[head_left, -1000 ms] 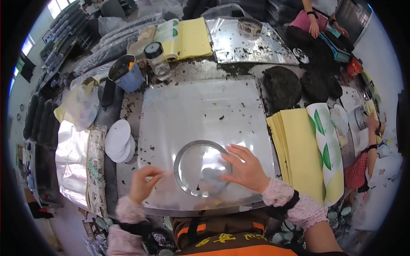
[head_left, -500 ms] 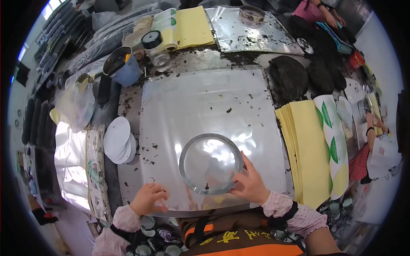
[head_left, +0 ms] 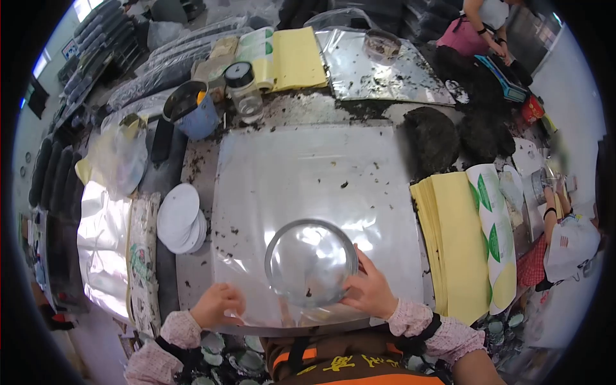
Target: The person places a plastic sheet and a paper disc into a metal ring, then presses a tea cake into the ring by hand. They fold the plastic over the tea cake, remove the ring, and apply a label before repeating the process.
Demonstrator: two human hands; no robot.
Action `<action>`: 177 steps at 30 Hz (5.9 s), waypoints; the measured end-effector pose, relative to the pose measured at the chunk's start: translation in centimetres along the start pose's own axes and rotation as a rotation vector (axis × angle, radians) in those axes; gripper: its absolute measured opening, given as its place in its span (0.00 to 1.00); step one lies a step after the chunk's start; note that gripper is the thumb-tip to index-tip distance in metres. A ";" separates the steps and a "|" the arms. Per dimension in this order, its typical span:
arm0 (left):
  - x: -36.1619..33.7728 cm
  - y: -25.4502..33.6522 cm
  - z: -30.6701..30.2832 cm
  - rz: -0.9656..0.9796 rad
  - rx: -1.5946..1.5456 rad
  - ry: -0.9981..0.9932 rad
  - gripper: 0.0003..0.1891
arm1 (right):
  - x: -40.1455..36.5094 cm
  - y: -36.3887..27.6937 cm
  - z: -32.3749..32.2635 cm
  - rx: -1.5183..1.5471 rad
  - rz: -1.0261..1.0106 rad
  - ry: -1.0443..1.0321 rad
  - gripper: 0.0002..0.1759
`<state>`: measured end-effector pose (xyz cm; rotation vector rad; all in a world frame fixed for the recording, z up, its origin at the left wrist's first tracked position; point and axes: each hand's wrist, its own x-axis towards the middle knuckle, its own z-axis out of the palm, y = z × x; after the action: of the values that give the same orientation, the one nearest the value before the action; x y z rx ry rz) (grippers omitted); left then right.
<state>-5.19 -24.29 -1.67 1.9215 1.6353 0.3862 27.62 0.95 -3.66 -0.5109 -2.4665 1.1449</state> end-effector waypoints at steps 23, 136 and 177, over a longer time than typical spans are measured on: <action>4.1 3.5 -5.9 -0.265 -0.020 0.034 0.08 | -7.0 2.2 3.9 -0.160 -0.167 -0.093 0.17; 22.1 -1.0 -4.1 -0.194 -0.438 0.818 0.23 | 14.3 -1.3 -4.7 -0.296 -0.309 -0.184 0.46; 9.5 -5.3 -4.7 -0.418 0.017 0.826 0.08 | 5.4 4.9 -20.2 0.523 0.307 0.613 0.22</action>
<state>-10.15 -13.49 -2.50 1.4279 2.4850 1.0830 33.36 19.49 5.58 -0.9265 -1.5334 1.4194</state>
